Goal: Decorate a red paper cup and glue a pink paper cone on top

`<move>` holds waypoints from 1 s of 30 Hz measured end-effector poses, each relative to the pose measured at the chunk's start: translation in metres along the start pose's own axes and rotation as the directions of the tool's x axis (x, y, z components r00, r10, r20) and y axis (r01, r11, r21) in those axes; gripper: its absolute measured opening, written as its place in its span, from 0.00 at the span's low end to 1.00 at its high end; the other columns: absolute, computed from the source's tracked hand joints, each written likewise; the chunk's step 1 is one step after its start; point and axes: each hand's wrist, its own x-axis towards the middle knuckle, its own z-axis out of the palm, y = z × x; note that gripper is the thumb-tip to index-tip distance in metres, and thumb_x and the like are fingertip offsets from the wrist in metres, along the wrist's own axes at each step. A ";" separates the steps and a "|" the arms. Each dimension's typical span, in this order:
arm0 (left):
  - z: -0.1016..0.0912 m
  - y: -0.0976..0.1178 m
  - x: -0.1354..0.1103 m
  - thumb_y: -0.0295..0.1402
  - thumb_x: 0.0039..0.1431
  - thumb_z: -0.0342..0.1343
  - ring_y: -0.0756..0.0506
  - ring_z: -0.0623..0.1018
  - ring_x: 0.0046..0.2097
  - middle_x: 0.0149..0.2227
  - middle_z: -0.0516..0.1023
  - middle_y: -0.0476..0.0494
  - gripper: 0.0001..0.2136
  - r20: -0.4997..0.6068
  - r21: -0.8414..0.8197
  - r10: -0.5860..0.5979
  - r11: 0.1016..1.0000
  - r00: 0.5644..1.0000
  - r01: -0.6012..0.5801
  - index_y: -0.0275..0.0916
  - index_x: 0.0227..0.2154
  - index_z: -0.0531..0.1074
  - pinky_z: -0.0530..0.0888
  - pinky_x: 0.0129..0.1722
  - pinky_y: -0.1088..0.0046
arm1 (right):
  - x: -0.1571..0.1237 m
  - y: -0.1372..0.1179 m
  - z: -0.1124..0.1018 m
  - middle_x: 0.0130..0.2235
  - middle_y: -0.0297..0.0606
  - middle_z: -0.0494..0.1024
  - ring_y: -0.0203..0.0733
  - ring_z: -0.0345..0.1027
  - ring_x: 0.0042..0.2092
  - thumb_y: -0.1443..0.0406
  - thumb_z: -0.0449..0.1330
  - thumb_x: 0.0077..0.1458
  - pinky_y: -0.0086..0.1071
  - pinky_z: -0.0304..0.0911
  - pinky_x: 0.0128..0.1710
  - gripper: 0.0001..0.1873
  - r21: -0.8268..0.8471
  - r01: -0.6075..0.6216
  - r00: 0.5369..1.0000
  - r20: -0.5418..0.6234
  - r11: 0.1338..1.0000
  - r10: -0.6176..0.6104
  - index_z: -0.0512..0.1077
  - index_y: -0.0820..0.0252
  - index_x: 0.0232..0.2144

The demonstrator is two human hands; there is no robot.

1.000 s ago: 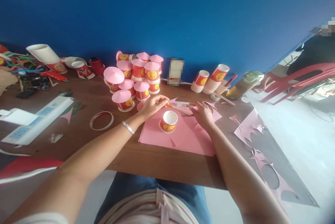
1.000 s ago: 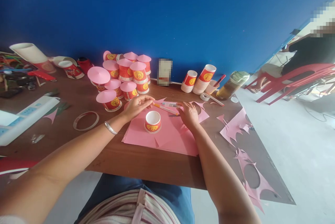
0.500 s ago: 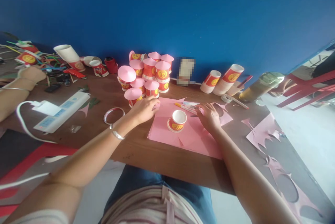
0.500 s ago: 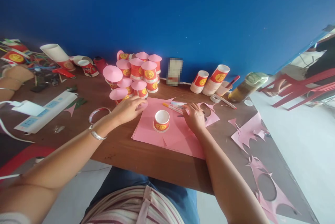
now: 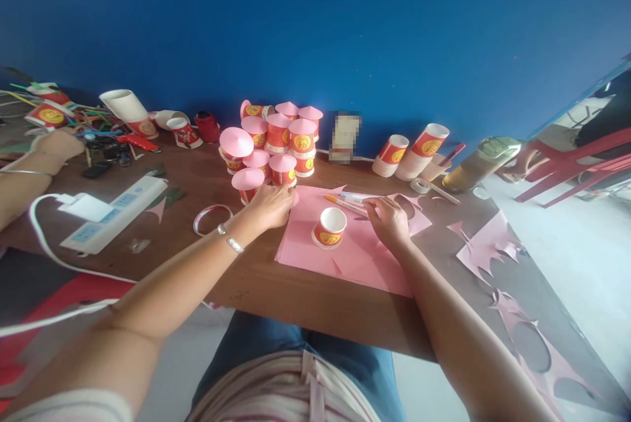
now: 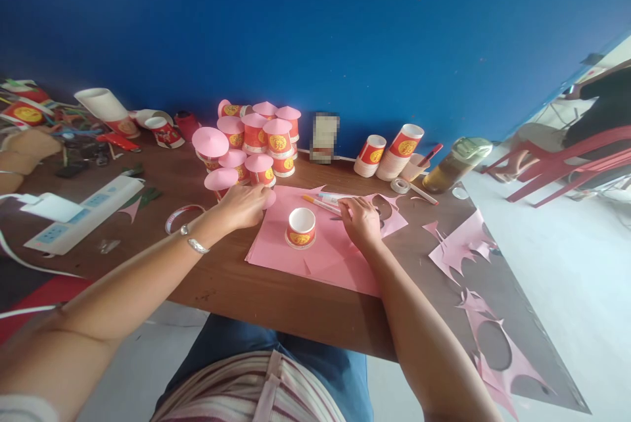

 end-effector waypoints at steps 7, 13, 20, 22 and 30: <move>0.004 0.004 0.000 0.23 0.54 0.51 0.35 0.81 0.40 0.38 0.79 0.30 0.17 -0.098 0.002 -0.025 1.000 0.995 0.025 0.32 0.46 0.76 0.71 0.35 0.60 | -0.001 -0.002 -0.001 0.38 0.39 0.85 0.49 0.78 0.42 0.60 0.53 0.64 0.40 0.69 0.45 0.14 -0.010 -0.021 1.000 -0.009 1.000 0.021 0.79 0.53 0.36; 0.001 0.005 0.002 0.20 0.61 0.44 0.34 0.80 0.42 0.44 0.78 0.26 0.19 -0.186 0.018 -0.043 0.999 0.982 0.047 0.29 0.50 0.75 0.71 0.34 0.59 | -0.002 -0.003 -0.003 0.38 0.40 0.85 0.49 0.78 0.42 0.59 0.53 0.64 0.39 0.69 0.44 0.15 0.022 0.001 1.000 0.026 1.000 -0.002 0.80 0.54 0.37; 0.005 -0.001 0.005 0.22 0.66 0.43 0.35 0.77 0.46 0.45 0.78 0.29 0.17 -0.322 -0.140 -0.069 0.990 0.944 0.025 0.35 0.41 0.80 0.70 0.33 0.62 | -0.001 -0.006 -0.004 0.36 0.40 0.84 0.49 0.78 0.39 0.59 0.54 0.62 0.38 0.69 0.42 0.14 0.053 -0.041 0.999 0.028 0.998 0.040 0.79 0.53 0.35; 0.001 -0.002 0.006 0.27 0.68 0.46 0.37 0.76 0.47 0.47 0.78 0.32 0.15 -0.425 -0.192 -0.071 0.981 0.903 -0.013 0.38 0.39 0.80 0.70 0.33 0.64 | 0.000 -0.008 -0.004 0.36 0.40 0.84 0.49 0.78 0.39 0.59 0.55 0.61 0.39 0.69 0.41 0.13 0.083 -0.072 0.997 0.021 0.994 0.070 0.79 0.53 0.34; -0.027 0.026 0.021 0.37 0.67 0.60 0.45 0.74 0.44 0.42 0.74 0.43 0.06 -0.818 -0.223 0.038 0.899 0.574 -0.377 0.49 0.42 0.81 0.73 0.46 0.66 | 0.005 -0.042 -0.021 0.28 0.36 0.77 0.41 0.68 0.31 0.46 0.63 0.57 0.34 0.63 0.32 0.21 0.524 -0.303 0.951 0.107 0.796 0.291 0.78 0.56 0.27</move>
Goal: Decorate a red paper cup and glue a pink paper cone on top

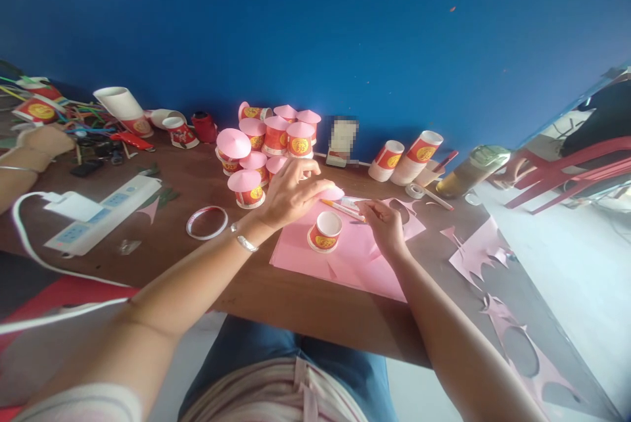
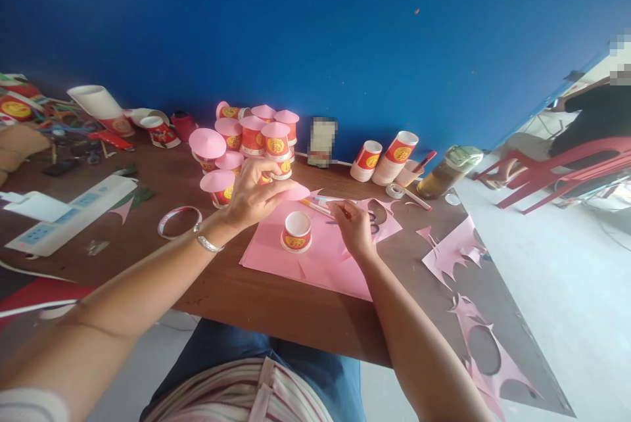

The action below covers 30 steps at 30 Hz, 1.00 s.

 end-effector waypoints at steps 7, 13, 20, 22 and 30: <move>0.011 0.025 0.006 0.29 0.64 0.62 0.48 0.73 0.49 0.46 0.76 0.47 0.14 -0.220 -0.032 0.332 0.937 0.917 -0.347 0.53 0.50 0.78 0.72 0.51 0.70 | -0.008 -0.027 0.000 0.19 0.29 0.60 0.33 0.51 0.24 0.41 0.70 0.50 0.31 0.50 0.26 0.30 0.523 -0.252 0.951 0.292 0.814 0.106 0.70 0.58 0.19; 0.010 0.022 -0.002 0.28 0.67 0.57 0.48 0.77 0.46 0.49 0.75 0.42 0.17 -0.124 -0.283 0.085 0.952 0.989 -0.117 0.49 0.56 0.74 0.77 0.46 0.70 | -0.010 -0.024 0.005 0.20 0.28 0.60 0.30 0.47 0.24 0.48 0.76 0.44 0.30 0.44 0.25 0.27 0.629 -0.395 0.909 0.373 0.670 0.185 0.68 0.58 0.19; -0.009 0.011 -0.005 0.52 0.65 0.56 0.56 0.63 0.23 0.32 0.72 0.48 0.22 0.701 -0.526 -0.446 0.204 0.557 0.826 0.35 0.42 0.77 0.59 0.21 0.77 | -0.012 -0.020 0.009 0.21 0.28 0.62 0.29 0.44 0.24 0.50 0.76 0.43 0.30 0.42 0.24 0.26 0.638 -0.467 0.877 0.423 0.612 0.228 0.67 0.59 0.19; -0.015 0.010 -0.004 0.54 0.62 0.59 0.57 0.59 0.22 0.29 0.68 0.50 0.24 0.784 -0.498 -0.401 0.049 0.474 0.866 0.34 0.38 0.78 0.52 0.20 0.77 | -0.014 -0.021 0.010 0.21 0.28 0.63 0.28 0.45 0.23 0.50 0.76 0.45 0.30 0.43 0.24 0.25 0.630 -0.476 0.869 0.444 0.614 0.219 0.68 0.59 0.20; -0.012 0.003 -0.005 0.47 0.53 0.70 0.57 0.51 0.21 0.19 0.53 0.56 0.24 0.888 -0.452 -0.164 -0.135 0.430 0.882 0.36 0.19 0.66 0.44 0.22 0.75 | -0.017 -0.022 0.009 0.22 0.30 0.67 0.28 0.51 0.23 0.52 0.77 0.44 0.28 0.43 0.24 0.22 0.566 -0.545 0.822 0.506 0.619 0.261 0.73 0.60 0.21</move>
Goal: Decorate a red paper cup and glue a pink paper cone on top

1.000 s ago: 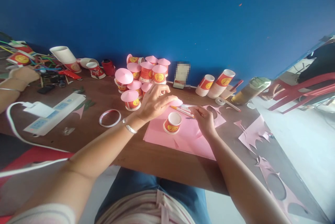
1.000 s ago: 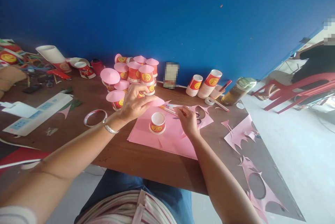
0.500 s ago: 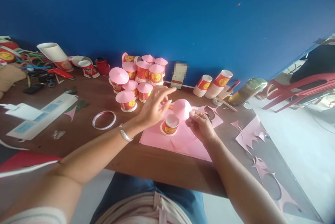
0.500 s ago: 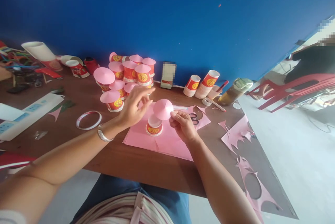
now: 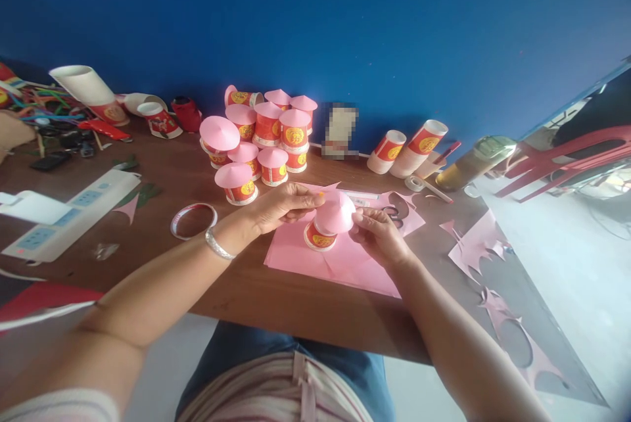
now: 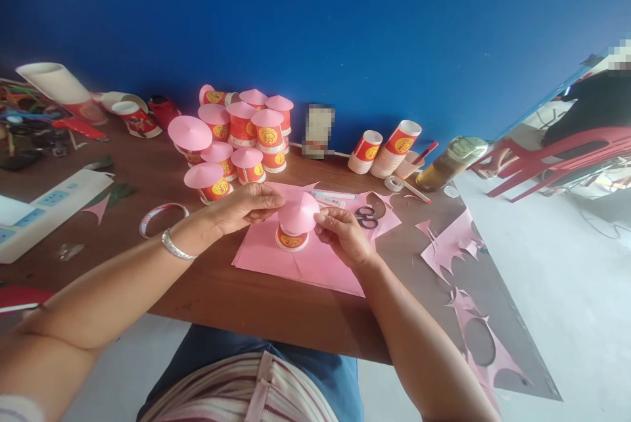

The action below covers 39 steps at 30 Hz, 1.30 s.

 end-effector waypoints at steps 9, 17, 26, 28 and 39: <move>-0.007 -0.016 0.001 0.43 0.49 0.73 0.57 0.50 0.20 0.17 0.55 0.58 0.17 -0.008 -0.062 -0.095 0.994 0.995 0.094 0.36 0.25 0.73 0.43 0.20 0.77 | 0.002 0.000 -0.007 0.20 0.31 0.70 0.31 0.60 0.21 0.51 0.75 0.47 0.29 0.46 0.22 0.23 -0.109 -0.076 0.994 0.074 0.991 0.084 0.72 0.61 0.20; -0.010 -0.024 0.000 0.41 0.49 0.73 0.58 0.53 0.21 0.19 0.57 0.57 0.18 -0.033 -0.069 -0.126 0.990 0.992 0.123 0.36 0.25 0.70 0.44 0.20 0.79 | 0.005 0.004 -0.012 0.21 0.31 0.72 0.32 0.64 0.22 0.52 0.74 0.49 0.29 0.52 0.24 0.22 -0.171 -0.092 0.987 0.118 0.981 0.113 0.72 0.61 0.21; -0.009 -0.030 0.002 0.41 0.46 0.74 0.58 0.54 0.21 0.20 0.56 0.58 0.20 -0.030 -0.117 -0.182 0.977 0.983 0.177 0.37 0.25 0.67 0.45 0.20 0.80 | 0.008 0.008 -0.015 0.21 0.33 0.74 0.33 0.64 0.24 0.52 0.75 0.47 0.30 0.58 0.25 0.21 -0.170 -0.099 0.988 0.100 0.980 0.117 0.74 0.60 0.21; -0.008 -0.030 0.003 0.40 0.45 0.74 0.58 0.55 0.21 0.20 0.57 0.58 0.20 -0.026 -0.127 -0.191 0.974 0.981 0.186 0.36 0.26 0.68 0.46 0.20 0.81 | 0.009 0.008 -0.015 0.21 0.33 0.74 0.33 0.64 0.24 0.51 0.75 0.47 0.29 0.58 0.26 0.21 -0.172 -0.098 0.988 0.104 0.980 0.117 0.74 0.60 0.21; -0.008 -0.031 0.003 0.39 0.45 0.74 0.57 0.57 0.21 0.20 0.60 0.56 0.19 -0.033 -0.121 -0.208 0.972 0.978 0.203 0.36 0.26 0.68 0.48 0.20 0.81 | 0.008 0.008 -0.011 0.22 0.33 0.74 0.32 0.65 0.24 0.48 0.76 0.45 0.28 0.59 0.25 0.24 -0.166 -0.116 0.987 0.089 0.979 0.132 0.74 0.61 0.22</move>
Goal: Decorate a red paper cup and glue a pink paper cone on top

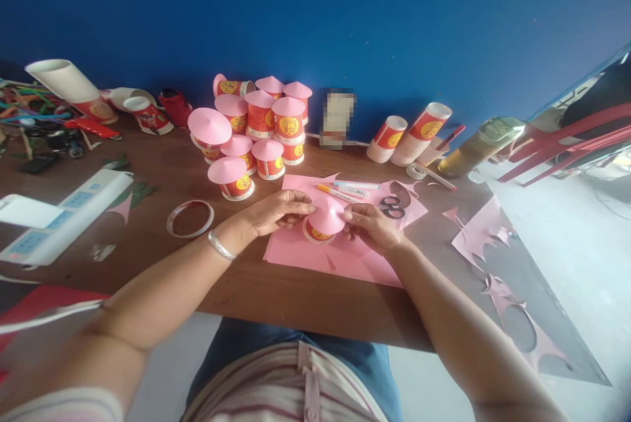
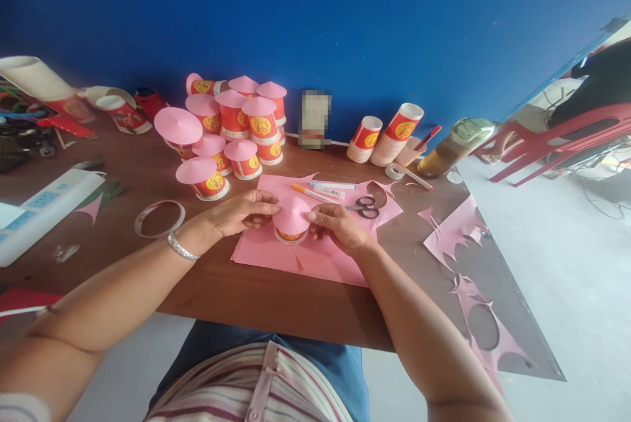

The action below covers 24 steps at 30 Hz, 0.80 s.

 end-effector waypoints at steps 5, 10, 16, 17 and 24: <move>-0.001 -0.001 0.000 0.38 0.44 0.74 0.57 0.58 0.22 0.21 0.60 0.56 0.19 0.003 0.005 -0.001 1.000 1.000 0.001 0.36 0.25 0.68 0.49 0.20 0.81 | 0.001 0.000 0.003 0.21 0.31 0.74 0.32 0.64 0.23 0.48 0.78 0.41 0.28 0.56 0.24 0.25 -0.012 0.001 1.000 -0.020 1.000 -0.001 0.74 0.60 0.21; -0.002 -0.001 0.000 0.37 0.43 0.76 0.57 0.60 0.22 0.21 0.62 0.56 0.19 -0.007 -0.025 -0.021 0.999 1.000 0.021 0.36 0.27 0.70 0.50 0.19 0.82 | 0.002 0.001 0.003 0.21 0.31 0.75 0.32 0.65 0.23 0.48 0.78 0.40 0.29 0.58 0.26 0.25 0.003 0.016 1.000 -0.004 1.000 -0.016 0.74 0.59 0.22; -0.008 -0.003 0.004 0.36 0.44 0.76 0.58 0.59 0.21 0.21 0.63 0.55 0.18 0.035 -0.046 -0.023 0.999 0.999 0.025 0.35 0.26 0.70 0.49 0.18 0.83 | 0.003 0.004 0.002 0.22 0.31 0.76 0.33 0.66 0.24 0.49 0.78 0.42 0.29 0.60 0.29 0.23 0.022 0.034 0.999 0.021 0.999 -0.035 0.74 0.59 0.22; -0.008 -0.003 0.004 0.36 0.44 0.76 0.58 0.59 0.21 0.21 0.62 0.55 0.18 0.040 -0.050 -0.024 0.998 0.999 0.026 0.35 0.26 0.70 0.49 0.17 0.83 | 0.003 0.004 0.002 0.22 0.31 0.76 0.32 0.66 0.24 0.49 0.78 0.42 0.29 0.60 0.29 0.23 0.032 0.034 0.999 0.024 0.999 -0.035 0.75 0.59 0.22; -0.010 -0.006 0.006 0.35 0.44 0.76 0.58 0.59 0.21 0.22 0.63 0.55 0.18 0.049 -0.080 -0.041 0.996 0.998 0.045 0.35 0.27 0.71 0.51 0.16 0.85 | 0.002 0.001 0.005 0.21 0.31 0.76 0.34 0.68 0.25 0.50 0.79 0.40 0.29 0.63 0.30 0.23 0.061 0.018 1.000 0.023 0.998 -0.020 0.74 0.59 0.22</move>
